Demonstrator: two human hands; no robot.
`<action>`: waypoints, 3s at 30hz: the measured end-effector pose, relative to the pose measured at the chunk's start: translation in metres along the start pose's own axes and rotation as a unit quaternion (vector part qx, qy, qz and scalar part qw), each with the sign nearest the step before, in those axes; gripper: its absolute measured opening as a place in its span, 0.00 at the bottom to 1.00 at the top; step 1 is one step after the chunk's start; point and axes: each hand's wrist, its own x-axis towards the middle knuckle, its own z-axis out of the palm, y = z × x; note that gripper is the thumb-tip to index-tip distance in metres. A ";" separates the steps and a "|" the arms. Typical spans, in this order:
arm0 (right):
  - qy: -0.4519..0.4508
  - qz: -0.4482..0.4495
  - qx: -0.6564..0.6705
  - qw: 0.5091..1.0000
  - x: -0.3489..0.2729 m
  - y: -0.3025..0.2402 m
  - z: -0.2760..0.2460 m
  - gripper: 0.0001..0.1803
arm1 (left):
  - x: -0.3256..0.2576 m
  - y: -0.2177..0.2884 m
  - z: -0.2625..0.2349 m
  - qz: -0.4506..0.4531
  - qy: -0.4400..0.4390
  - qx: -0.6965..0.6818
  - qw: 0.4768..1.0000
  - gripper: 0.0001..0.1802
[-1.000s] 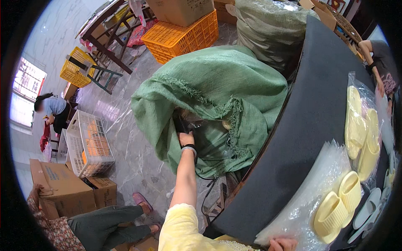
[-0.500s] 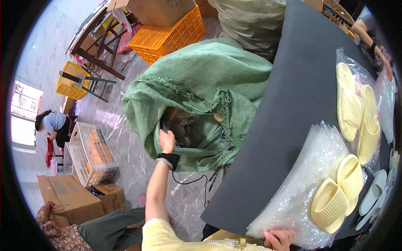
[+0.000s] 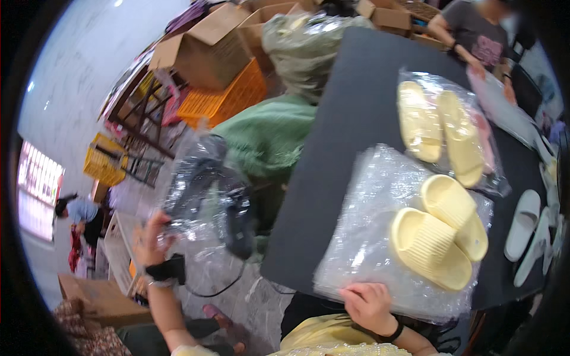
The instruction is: The recorder is picking up sandals from a large sack and placing them into clear plastic bags on a table in a manufacturing facility.
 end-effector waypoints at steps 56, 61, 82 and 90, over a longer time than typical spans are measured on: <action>-0.091 0.077 0.072 0.990 0.009 0.007 -0.003 0.12 | 0.138 -0.212 0.388 -0.590 0.223 -0.593 0.501 0.22; -0.094 0.070 0.085 0.989 0.012 0.011 -0.007 0.17 | 0.123 -0.237 0.356 -0.578 0.228 -0.584 0.522 0.23; -0.048 0.074 0.088 0.992 0.022 0.007 -0.002 0.14 | 0.095 -0.248 0.352 -0.477 0.248 -0.589 0.603 0.23; -0.055 0.070 0.080 0.993 0.012 0.011 -0.004 0.13 | 0.100 -0.204 0.293 -0.544 0.345 -0.502 0.577 0.21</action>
